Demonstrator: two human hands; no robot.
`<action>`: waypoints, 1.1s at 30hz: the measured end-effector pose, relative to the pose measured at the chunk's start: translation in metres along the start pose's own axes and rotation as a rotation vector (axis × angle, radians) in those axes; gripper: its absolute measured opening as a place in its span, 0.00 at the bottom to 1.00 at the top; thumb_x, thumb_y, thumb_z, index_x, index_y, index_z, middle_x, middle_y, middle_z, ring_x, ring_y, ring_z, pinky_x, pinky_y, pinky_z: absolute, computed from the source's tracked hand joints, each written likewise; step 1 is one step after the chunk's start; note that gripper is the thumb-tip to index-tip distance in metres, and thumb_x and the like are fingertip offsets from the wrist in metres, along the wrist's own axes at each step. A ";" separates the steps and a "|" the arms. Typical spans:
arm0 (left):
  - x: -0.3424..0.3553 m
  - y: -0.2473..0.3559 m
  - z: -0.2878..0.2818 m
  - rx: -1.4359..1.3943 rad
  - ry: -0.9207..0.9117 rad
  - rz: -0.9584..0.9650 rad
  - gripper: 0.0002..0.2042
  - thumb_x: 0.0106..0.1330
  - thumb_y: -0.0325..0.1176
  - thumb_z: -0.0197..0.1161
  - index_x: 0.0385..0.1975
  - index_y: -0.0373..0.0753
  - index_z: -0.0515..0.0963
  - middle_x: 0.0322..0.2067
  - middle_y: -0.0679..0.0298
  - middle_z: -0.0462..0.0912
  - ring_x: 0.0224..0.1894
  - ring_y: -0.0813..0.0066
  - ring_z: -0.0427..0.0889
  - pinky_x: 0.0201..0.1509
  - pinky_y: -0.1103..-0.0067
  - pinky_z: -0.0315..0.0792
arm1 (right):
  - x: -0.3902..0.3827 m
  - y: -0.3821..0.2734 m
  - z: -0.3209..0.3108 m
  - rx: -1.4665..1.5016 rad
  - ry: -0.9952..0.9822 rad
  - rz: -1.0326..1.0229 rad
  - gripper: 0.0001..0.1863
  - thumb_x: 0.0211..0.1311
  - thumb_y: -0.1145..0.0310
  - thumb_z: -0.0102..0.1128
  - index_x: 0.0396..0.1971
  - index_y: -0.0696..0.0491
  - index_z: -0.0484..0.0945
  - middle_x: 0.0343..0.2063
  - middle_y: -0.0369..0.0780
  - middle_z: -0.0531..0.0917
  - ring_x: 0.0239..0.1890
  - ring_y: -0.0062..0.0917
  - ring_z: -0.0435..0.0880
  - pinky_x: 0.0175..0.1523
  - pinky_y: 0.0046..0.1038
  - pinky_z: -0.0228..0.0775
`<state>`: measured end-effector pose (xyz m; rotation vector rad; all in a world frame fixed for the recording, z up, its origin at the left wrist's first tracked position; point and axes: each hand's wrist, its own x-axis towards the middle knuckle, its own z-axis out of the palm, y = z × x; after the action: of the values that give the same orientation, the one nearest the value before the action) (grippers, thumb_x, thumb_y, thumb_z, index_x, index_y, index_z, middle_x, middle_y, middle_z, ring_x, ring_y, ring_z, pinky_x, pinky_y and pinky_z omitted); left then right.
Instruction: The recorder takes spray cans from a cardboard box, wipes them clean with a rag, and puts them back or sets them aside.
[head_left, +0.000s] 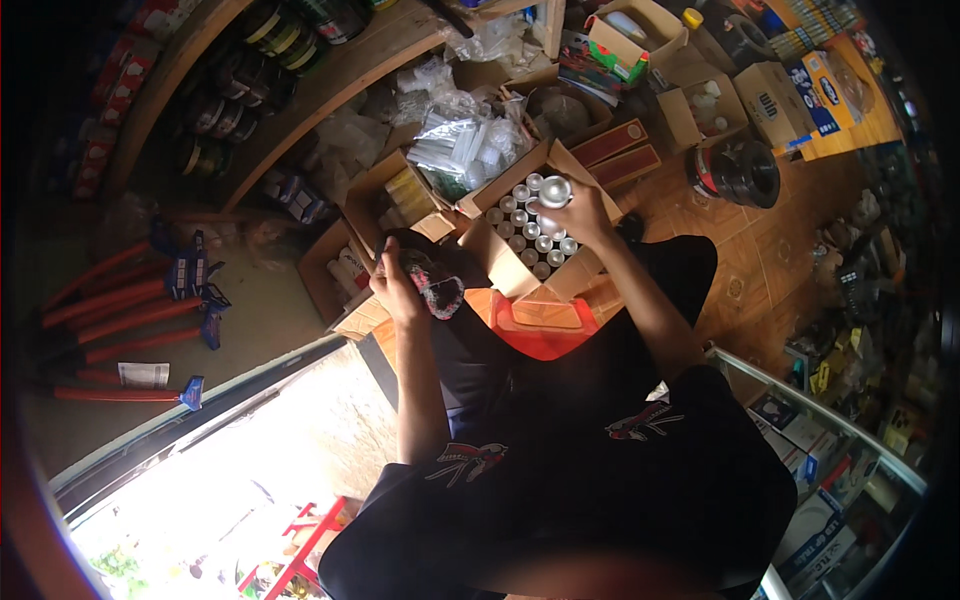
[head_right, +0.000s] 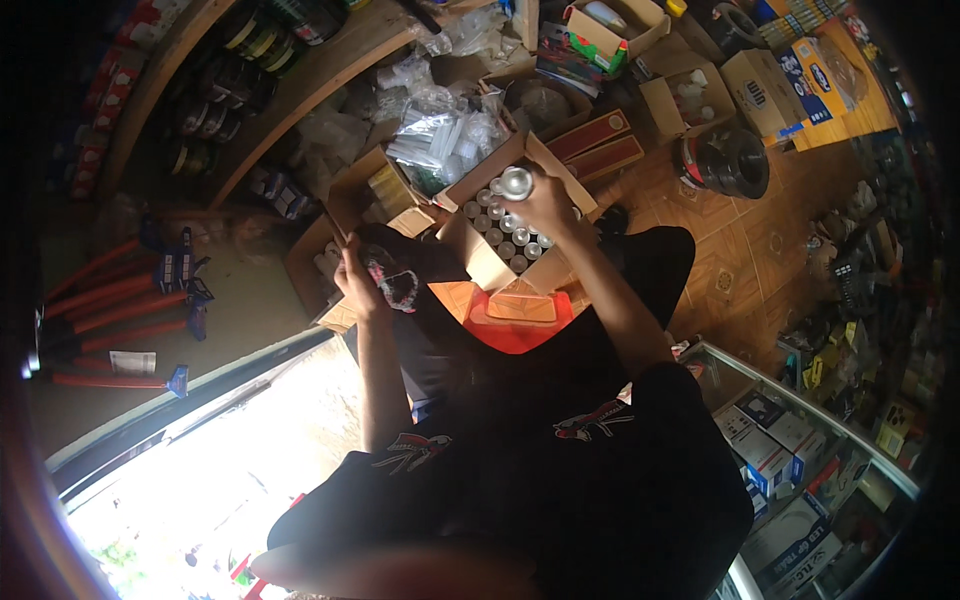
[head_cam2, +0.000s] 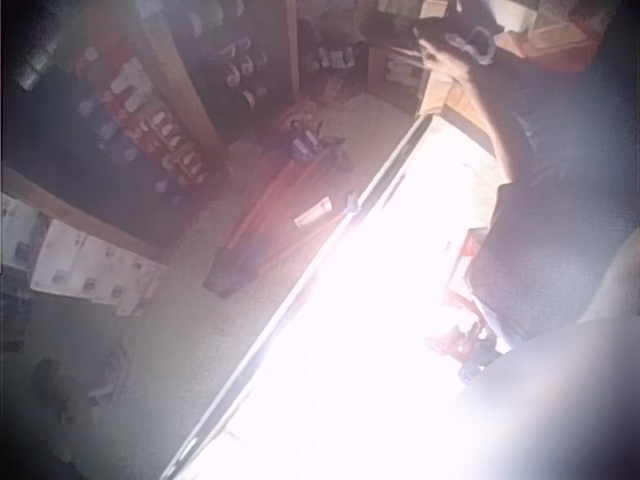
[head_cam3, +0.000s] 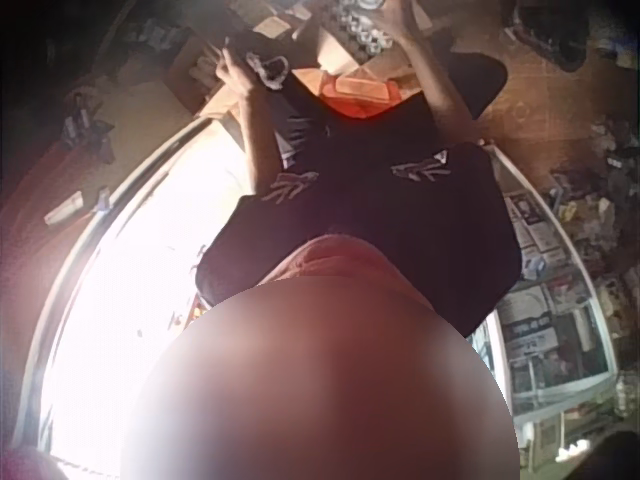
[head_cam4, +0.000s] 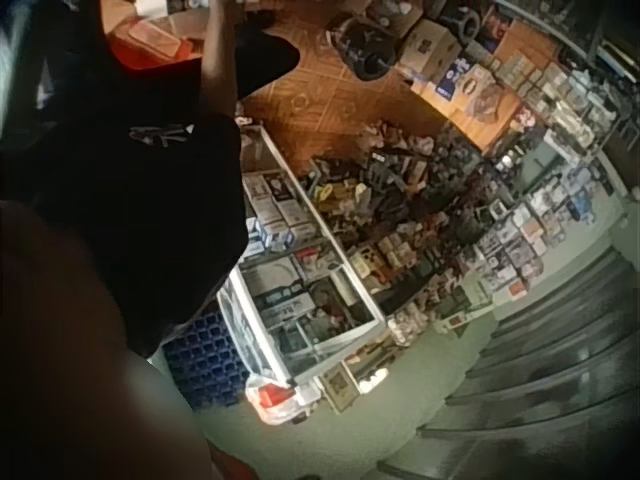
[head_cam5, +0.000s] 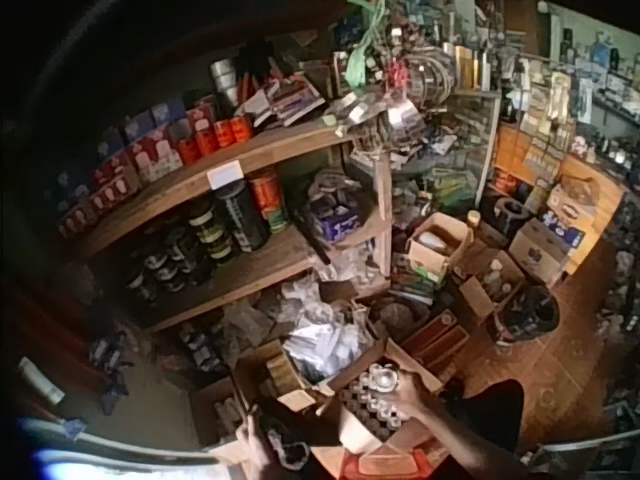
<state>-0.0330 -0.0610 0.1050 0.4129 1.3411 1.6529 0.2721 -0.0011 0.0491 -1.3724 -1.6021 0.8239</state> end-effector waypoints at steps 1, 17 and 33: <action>0.006 -0.012 -0.012 0.072 -0.040 0.017 0.17 0.75 0.39 0.62 0.25 0.36 0.81 0.21 0.65 0.83 0.19 0.78 0.79 0.26 0.80 0.74 | 0.008 0.013 -0.001 0.023 0.022 -0.024 0.23 0.47 0.64 0.84 0.42 0.56 0.85 0.32 0.42 0.90 0.35 0.30 0.91 0.43 0.33 0.81; 0.004 -0.022 -0.007 0.391 -0.183 0.027 0.22 0.79 0.42 0.58 0.21 0.36 0.77 0.18 0.72 0.75 0.21 0.86 0.68 0.28 0.81 0.63 | 0.041 0.174 0.030 -0.020 0.066 0.110 0.29 0.41 0.65 0.85 0.44 0.55 0.79 0.34 0.44 0.88 0.37 0.37 0.89 0.45 0.39 0.79; 0.006 -0.017 -0.007 0.531 -0.244 0.013 0.23 0.80 0.42 0.56 0.24 0.31 0.82 0.20 0.63 0.83 0.23 0.81 0.78 0.30 0.80 0.72 | -0.008 0.289 0.089 -0.706 -0.322 0.314 0.38 0.50 0.65 0.76 0.63 0.56 0.72 0.58 0.54 0.78 0.57 0.50 0.81 0.62 0.45 0.74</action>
<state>-0.0340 -0.0610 0.0853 0.9037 1.5785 1.1901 0.3139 0.0470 -0.2462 -2.1108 -2.0743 0.7062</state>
